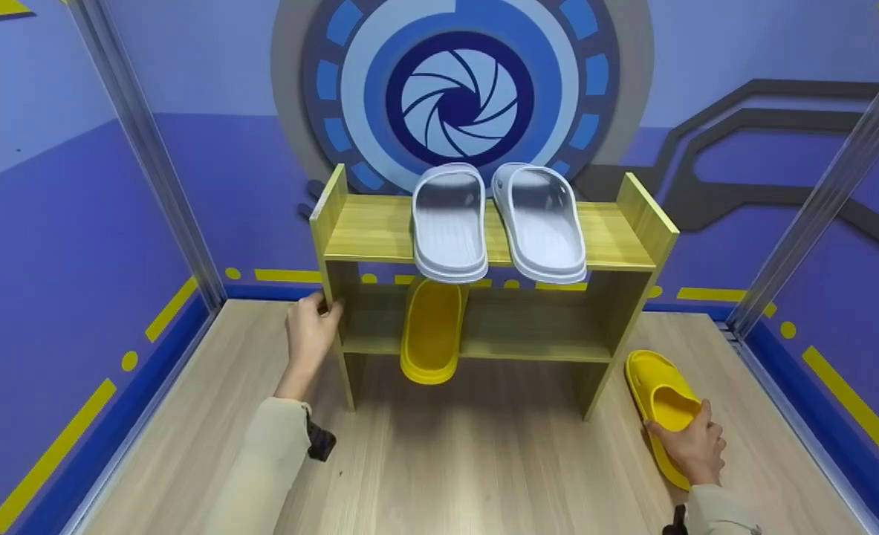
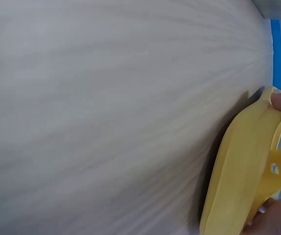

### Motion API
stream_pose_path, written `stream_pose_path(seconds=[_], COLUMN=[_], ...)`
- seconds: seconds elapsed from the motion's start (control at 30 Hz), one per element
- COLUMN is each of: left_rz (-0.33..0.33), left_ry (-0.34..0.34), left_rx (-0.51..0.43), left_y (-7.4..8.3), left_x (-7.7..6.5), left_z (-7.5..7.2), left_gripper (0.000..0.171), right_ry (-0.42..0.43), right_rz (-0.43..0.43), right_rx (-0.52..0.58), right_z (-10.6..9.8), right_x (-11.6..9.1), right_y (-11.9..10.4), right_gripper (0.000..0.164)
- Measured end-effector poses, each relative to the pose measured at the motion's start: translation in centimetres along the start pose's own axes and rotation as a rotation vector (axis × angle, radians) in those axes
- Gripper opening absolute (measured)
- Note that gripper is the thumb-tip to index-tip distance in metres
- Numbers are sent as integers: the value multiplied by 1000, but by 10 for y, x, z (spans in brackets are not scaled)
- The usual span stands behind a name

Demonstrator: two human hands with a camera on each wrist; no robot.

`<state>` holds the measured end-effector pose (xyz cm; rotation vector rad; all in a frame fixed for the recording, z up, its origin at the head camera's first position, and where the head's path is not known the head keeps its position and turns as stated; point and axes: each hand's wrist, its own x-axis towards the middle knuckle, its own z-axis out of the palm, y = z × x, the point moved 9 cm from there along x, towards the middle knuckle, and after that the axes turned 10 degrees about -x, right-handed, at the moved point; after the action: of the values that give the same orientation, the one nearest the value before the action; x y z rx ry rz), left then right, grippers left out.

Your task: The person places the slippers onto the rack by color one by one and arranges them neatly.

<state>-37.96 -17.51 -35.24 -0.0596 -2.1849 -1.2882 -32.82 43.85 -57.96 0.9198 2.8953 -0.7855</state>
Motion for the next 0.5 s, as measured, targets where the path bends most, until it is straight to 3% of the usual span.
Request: stream_pose_path(seconds=[0.5], left_rz=[-25], left_ry=[-14], left_rx=[-12], left_y=[-2], left_x=[-1], left_z=[0], left_gripper=[17], right_ry=[23], right_rz=[-115], right_rx=[27], right_z=[5], right_x=[-14], right_y=[-22], right_gripper=[112])
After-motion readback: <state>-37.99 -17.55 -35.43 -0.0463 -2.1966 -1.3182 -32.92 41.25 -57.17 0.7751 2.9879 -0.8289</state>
